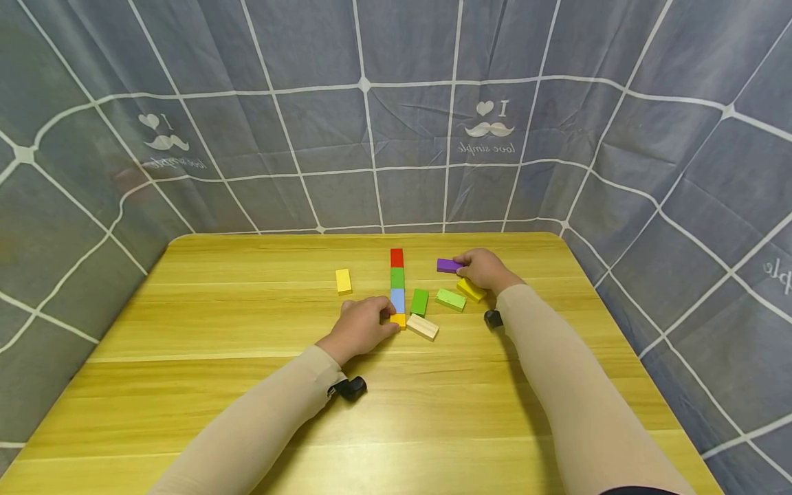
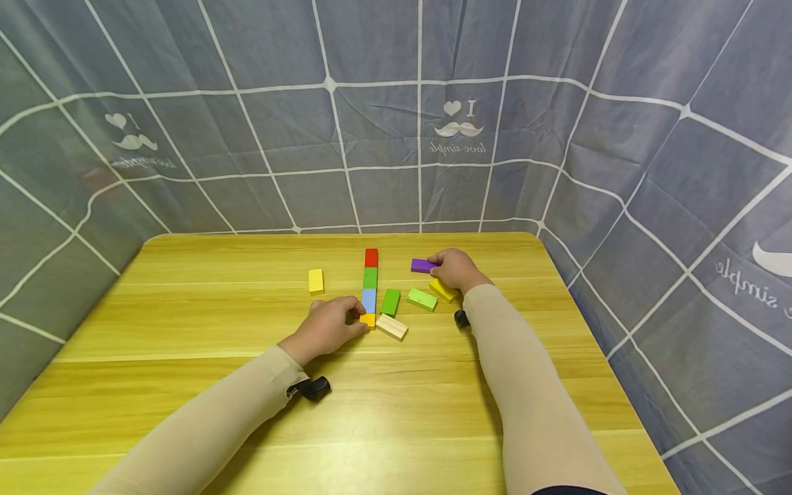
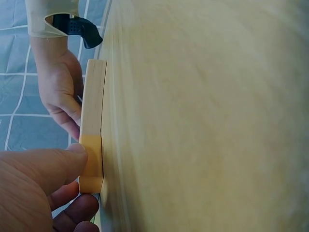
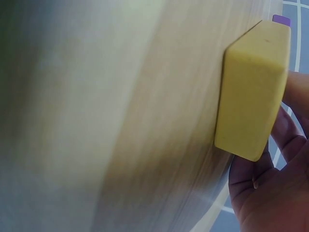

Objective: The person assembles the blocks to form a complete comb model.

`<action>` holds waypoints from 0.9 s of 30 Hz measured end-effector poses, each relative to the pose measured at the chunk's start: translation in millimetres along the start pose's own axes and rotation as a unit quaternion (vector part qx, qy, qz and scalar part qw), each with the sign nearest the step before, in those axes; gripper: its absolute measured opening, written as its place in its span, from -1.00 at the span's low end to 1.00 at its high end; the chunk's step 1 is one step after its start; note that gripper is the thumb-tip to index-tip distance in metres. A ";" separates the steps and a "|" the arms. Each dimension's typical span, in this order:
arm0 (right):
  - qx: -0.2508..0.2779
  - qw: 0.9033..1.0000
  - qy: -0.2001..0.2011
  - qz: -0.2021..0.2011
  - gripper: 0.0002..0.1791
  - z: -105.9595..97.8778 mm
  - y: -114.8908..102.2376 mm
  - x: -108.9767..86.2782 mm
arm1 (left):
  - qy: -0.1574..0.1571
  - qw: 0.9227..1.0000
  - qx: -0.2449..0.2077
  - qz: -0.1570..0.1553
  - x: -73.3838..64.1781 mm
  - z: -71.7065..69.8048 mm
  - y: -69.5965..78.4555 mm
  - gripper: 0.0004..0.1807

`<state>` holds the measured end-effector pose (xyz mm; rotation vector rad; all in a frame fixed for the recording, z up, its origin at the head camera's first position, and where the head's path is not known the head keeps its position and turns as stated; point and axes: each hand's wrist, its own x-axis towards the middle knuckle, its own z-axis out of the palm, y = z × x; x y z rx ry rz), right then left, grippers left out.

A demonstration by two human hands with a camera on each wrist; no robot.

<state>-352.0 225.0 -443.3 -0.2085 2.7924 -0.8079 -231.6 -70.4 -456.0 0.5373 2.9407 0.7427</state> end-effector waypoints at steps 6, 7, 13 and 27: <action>0.012 1.000 -0.002 0.004 -0.54 1.0 -0.6 -1.0 | 0.003 1.000 -0.002 0.004 -0.6 -1.4 0.0 -0.70; 0.013 1.000 -0.002 0.004 -0.55 1.0 -0.6 -1.0 | 0.003 1.000 -0.002 0.004 -0.8 -1.7 0.0 -0.70; 0.012 1.000 -0.001 0.003 -0.55 0.5 -0.8 -1.0 | 0.005 1.000 -0.007 0.002 -0.6 -3.0 -1.2 -0.66; 0.011 1.000 -0.002 0.000 -0.54 0.4 -0.2 -0.1 | 0.004 1.000 -0.018 0.002 -2.4 -6.5 2.1 -0.66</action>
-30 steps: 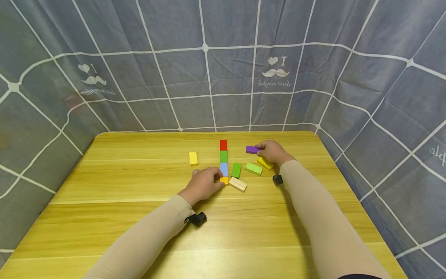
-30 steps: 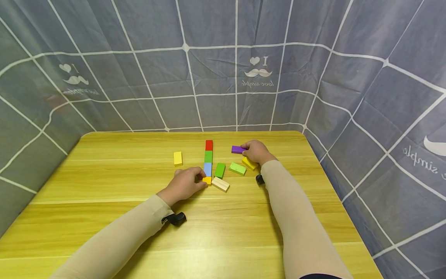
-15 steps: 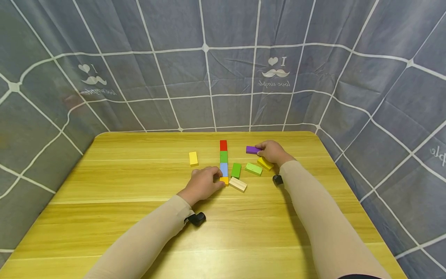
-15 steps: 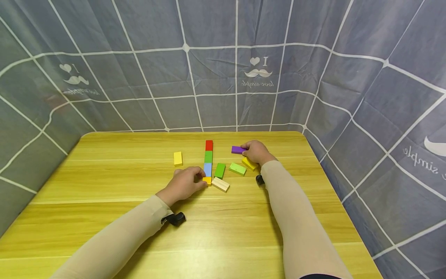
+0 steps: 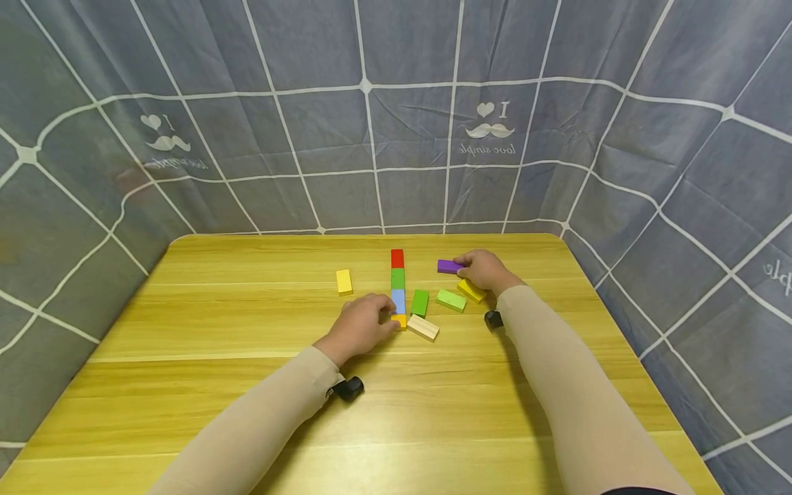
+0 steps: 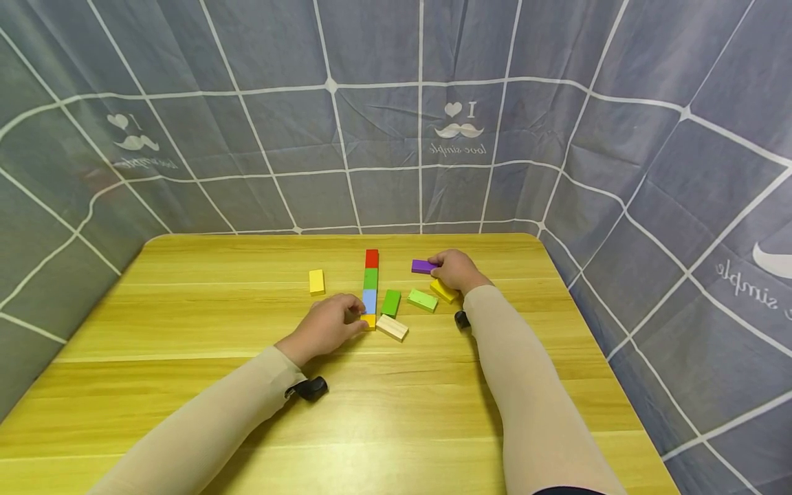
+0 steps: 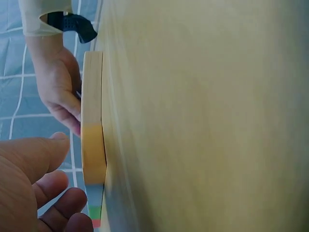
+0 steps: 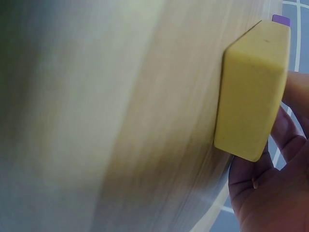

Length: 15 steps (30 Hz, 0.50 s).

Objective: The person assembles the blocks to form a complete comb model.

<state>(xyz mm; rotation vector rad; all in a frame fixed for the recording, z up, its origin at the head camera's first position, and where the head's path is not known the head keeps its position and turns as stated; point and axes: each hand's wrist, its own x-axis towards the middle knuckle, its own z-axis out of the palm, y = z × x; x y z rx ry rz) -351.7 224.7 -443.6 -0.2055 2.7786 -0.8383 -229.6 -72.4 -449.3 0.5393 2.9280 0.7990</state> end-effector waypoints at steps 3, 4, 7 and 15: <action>-0.002 1.000 0.000 0.000 -0.54 -0.2 -0.2 -0.5 | -0.007 1.000 0.002 0.010 -1.1 1.8 4.8 -0.67; -0.003 1.000 0.000 -0.001 -0.53 -0.1 -0.1 -0.6 | -0.008 1.000 0.002 0.015 -1.5 2.3 6.3 -0.67; -0.007 1.000 0.000 -0.002 -0.54 0.0 -0.2 -0.7 | -0.006 1.000 0.009 0.027 -3.0 3.3 9.7 -0.68; -0.009 1.000 -0.001 0.002 -0.54 -0.7 0.4 0.4 | 0.011 0.999 0.030 0.039 -5.1 4.0 13.0 -0.67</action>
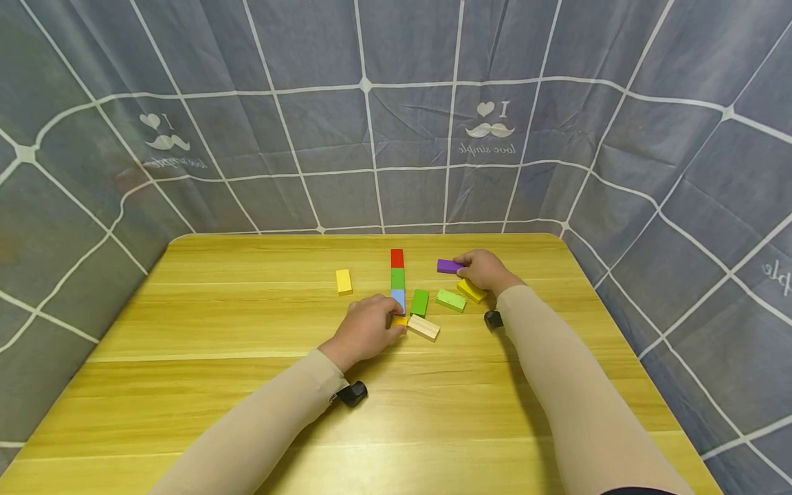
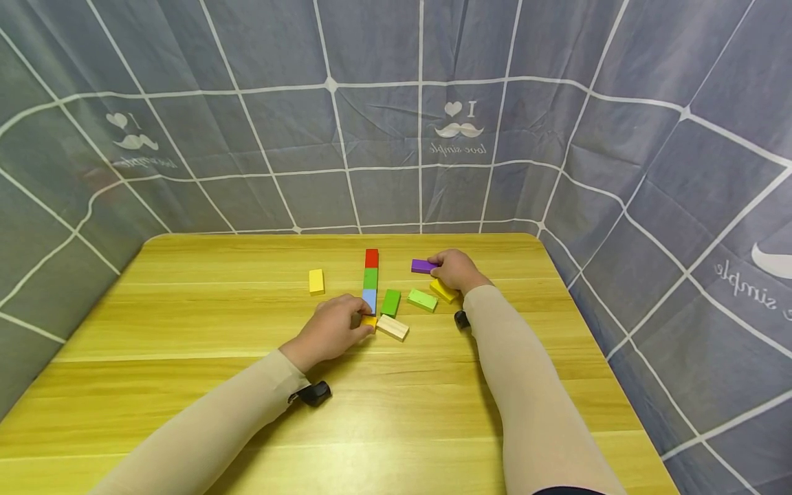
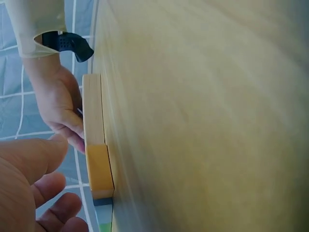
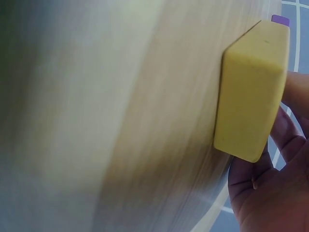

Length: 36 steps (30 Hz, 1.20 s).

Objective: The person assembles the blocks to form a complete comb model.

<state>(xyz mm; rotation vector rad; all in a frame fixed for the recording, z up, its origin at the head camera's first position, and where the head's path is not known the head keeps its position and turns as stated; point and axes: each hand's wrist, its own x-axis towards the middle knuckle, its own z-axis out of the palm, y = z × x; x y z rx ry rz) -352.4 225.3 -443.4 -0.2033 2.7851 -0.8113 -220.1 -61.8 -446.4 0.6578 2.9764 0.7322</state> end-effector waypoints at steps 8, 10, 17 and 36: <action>-0.001 1.000 0.000 0.001 -0.53 0.6 0.3 0.4 | -0.004 0.999 0.023 0.032 -2.3 2.0 8.3 -0.61; -0.003 1.000 0.001 -0.001 -0.53 0.9 0.3 0.6 | -0.009 0.999 0.034 0.039 -2.5 2.8 10.8 -0.61; -0.010 1.000 0.004 0.003 -0.53 1.1 0.7 0.7 | -0.026 0.996 0.060 0.059 -3.6 3.5 19.1 -0.60; -0.001 1.000 0.001 0.009 -0.52 -0.4 -0.3 -0.6 | -0.062 0.991 0.093 0.077 -5.1 9.9 28.4 -0.56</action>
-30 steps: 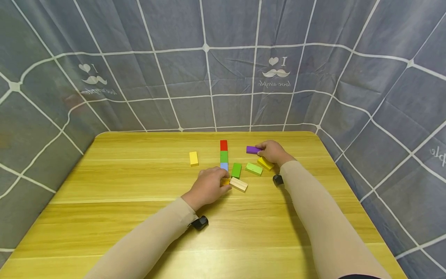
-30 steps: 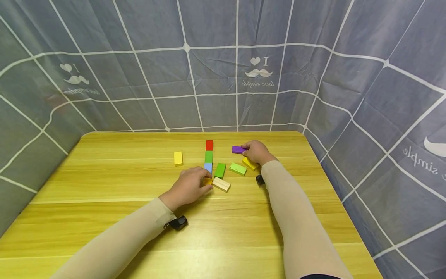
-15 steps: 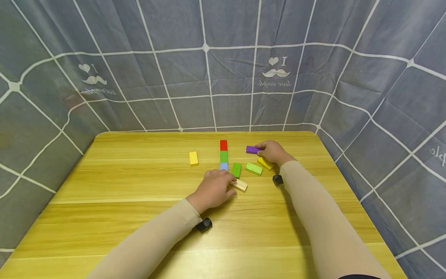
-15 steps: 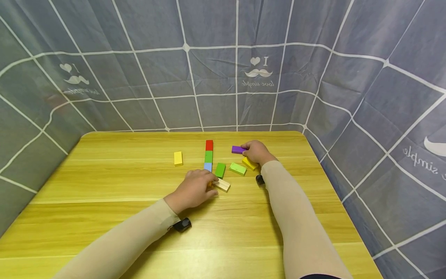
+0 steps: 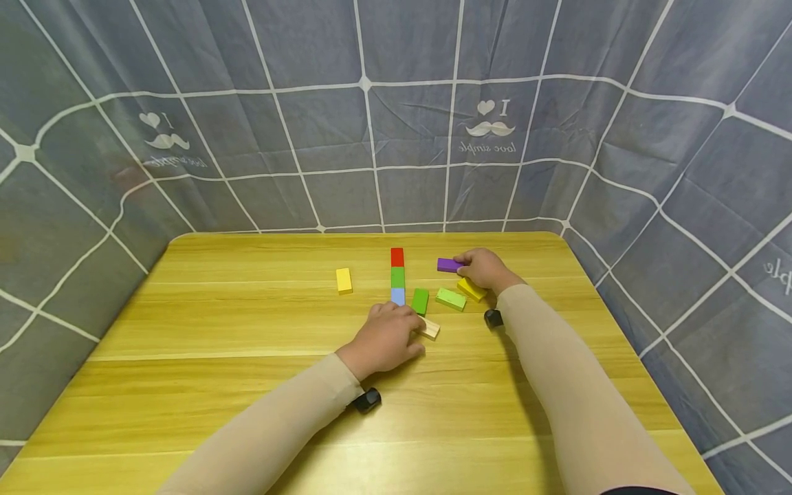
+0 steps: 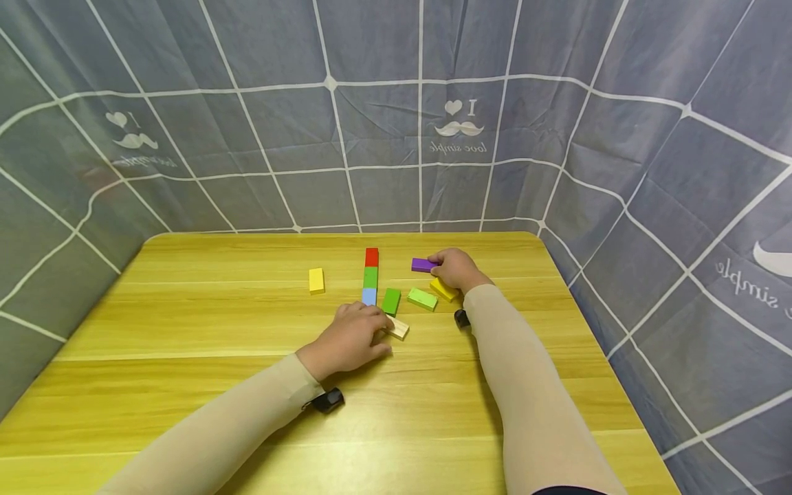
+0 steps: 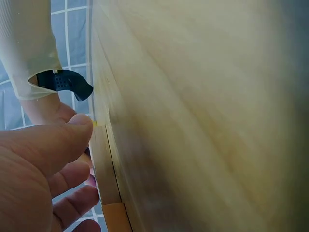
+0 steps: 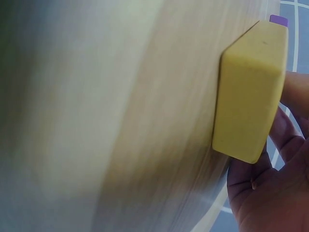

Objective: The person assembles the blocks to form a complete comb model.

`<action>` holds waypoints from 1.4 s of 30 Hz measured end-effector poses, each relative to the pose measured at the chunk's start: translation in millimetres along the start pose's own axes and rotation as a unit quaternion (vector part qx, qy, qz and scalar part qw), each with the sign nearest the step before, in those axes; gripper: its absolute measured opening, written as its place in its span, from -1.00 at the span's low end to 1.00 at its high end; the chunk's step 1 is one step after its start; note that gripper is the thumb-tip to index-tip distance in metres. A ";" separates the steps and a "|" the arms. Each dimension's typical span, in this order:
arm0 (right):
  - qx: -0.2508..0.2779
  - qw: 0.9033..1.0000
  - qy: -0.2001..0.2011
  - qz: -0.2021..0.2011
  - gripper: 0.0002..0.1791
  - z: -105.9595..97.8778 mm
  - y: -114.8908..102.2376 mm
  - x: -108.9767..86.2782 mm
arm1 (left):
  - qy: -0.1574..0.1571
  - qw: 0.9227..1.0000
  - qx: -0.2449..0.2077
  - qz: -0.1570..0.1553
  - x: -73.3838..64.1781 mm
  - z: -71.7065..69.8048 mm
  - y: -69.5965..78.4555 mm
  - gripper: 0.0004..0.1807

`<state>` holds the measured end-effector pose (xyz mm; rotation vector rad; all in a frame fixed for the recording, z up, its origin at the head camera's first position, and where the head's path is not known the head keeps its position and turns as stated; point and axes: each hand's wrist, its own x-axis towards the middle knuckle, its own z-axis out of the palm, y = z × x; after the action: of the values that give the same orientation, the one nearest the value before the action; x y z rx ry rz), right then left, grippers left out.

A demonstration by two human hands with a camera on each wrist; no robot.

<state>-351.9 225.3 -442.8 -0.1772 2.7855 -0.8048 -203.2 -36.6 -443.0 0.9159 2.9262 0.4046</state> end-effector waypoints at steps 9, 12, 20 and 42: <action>0.000 1.000 0.001 0.000 -0.52 1.4 1.7 -0.1 | 0.005 1.000 0.010 0.012 -0.2 0.9 2.3 -0.57; -0.001 1.000 0.002 -0.002 -0.52 1.5 1.9 0.1 | 0.005 1.000 0.009 0.015 0.0 1.3 3.5 -0.58; -0.008 1.000 0.005 -0.004 -0.52 1.9 2.5 1.7 | -0.001 1.000 0.018 0.020 1.4 3.0 8.8 -0.56; -0.013 1.000 0.006 -0.009 -0.52 1.4 1.7 2.5 | -0.003 1.000 0.026 0.002 5.6 6.3 11.0 -0.49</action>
<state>-354.0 225.6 -445.3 -0.2036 2.8101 -0.7753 -200.9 -23.3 -446.1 0.9289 2.9436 0.3257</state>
